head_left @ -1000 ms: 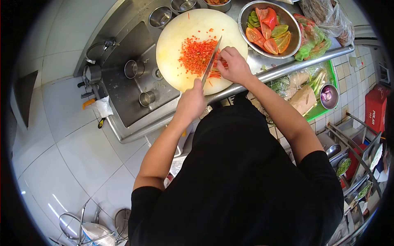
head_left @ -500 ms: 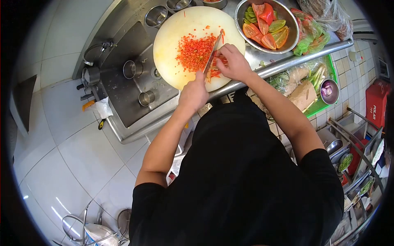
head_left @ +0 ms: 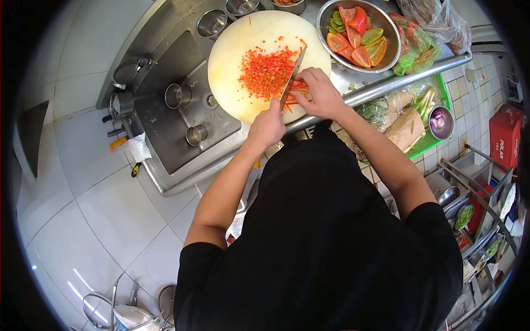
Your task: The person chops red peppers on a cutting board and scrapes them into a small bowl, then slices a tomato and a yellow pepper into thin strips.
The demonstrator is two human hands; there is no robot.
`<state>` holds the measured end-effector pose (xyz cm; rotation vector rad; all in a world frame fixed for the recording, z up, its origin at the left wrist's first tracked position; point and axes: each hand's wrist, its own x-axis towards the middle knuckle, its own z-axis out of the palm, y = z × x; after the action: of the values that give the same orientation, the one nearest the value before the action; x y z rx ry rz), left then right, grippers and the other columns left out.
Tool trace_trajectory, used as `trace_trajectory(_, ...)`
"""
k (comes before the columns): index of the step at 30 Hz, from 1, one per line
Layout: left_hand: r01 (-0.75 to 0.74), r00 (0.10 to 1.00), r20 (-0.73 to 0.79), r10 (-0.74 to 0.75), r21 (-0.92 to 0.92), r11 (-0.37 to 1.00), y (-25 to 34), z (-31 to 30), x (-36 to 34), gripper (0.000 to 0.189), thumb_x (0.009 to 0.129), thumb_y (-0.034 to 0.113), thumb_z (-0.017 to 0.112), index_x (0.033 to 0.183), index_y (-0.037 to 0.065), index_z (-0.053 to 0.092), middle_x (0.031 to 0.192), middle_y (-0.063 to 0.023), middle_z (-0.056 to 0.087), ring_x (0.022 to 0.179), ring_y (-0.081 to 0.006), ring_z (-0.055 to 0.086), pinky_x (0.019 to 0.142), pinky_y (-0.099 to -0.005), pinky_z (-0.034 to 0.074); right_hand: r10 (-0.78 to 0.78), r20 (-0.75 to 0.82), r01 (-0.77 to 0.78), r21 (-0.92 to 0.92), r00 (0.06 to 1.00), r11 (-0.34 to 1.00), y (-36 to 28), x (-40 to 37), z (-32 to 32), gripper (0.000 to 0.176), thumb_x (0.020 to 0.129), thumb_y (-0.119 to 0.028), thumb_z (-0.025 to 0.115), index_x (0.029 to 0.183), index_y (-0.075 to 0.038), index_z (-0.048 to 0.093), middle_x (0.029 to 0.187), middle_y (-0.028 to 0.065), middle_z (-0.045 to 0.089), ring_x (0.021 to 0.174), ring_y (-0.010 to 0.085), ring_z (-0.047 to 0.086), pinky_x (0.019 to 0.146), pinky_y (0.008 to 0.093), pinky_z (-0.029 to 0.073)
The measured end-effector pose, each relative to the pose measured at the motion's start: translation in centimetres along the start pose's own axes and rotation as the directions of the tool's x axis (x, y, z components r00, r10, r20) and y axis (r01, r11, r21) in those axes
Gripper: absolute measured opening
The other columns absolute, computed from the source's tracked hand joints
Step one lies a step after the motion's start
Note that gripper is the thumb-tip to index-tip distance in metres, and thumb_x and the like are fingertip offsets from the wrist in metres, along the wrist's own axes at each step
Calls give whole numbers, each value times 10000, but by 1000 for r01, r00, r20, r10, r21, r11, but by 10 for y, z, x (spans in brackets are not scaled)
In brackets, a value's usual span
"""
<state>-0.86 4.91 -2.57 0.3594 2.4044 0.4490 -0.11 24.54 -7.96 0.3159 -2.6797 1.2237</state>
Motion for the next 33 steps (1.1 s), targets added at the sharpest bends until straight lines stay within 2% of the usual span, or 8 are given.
trace_trajectory(4,-20,999,-35,19,-38,999,-10,-19,-10,239,976,186,482,1133,20,408,868,-331,646,854,-506,634,775,-587,476,52,-32,-58,-221,998,974,-28,-19,12,840,788,-468,745,1356,32,382,1311,220,445,1196,387,444,1014,487,358)
trace_trajectory(11,-4,975,-221,-30,-150,989,-40,-33,-25,246,985,223,493,1121,32,415,891,-326,646,875,-509,628,775,-578,470,279,-297,-324,-112,913,940,-12,18,30,699,803,-426,736,1249,65,515,1114,249,587,1037,388,575,918,454,460)
trace_trajectory(14,-16,969,-244,-26,-168,986,-46,-30,-29,237,985,217,489,1109,31,412,886,-329,643,880,-513,623,775,-581,464,289,-399,-406,-247,870,880,19,62,17,480,825,-318,694,1131,38,593,1038,230,631,985,382,605,896,465,482)
trace_trajectory(16,14,970,-237,-47,-138,990,-48,-30,-29,233,986,219,480,1103,31,410,882,-333,640,881,-518,619,776,-584,458,325,-53,-321,-369,944,872,35,82,9,316,856,-217,623,1061,23,634,995,209,654,963,372,625,891,470,495)
trace_trajectory(20,16,978,-202,-47,-153,988,-63,-24,-34,234,990,228,468,1103,32,412,882,-337,637,884,-522,616,784,-585,457,279,307,-163,-354,910,921,34,72,-9,380,863,-288,622,1083,22,640,1029,193,646,984,360,611,900,458,494)
trace_trajectory(26,35,988,-146,-56,-144,989,-71,-9,-46,248,995,248,450,1109,30,417,876,-342,637,865,-523,621,784,-599,461,70,112,-15,-433,991,901,-19,-9,9,916,748,-599,724,1340,49,463,1245,216,490,1173,362,470,995,462,392)
trace_trajectory(29,24,993,-110,-35,-96,995,-59,-5,-48,240,997,240,443,1107,27,425,868,-336,643,856,-516,629,781,-601,467,167,45,-136,-396,985,908,-25,-6,25,937,747,-608,725,1352,44,432,1238,207,479,1194,358,449,999,470,370)
trace_trajectory(33,4,998,-69,-2,30,1000,-43,-7,-44,204,996,209,426,1095,32,439,851,-322,652,853,-496,645,780,-593,481,256,-155,-274,-108,954,956,-11,17,24,393,918,-306,590,1170,-5,567,1057,199,578,957,386,603,838,458,504)
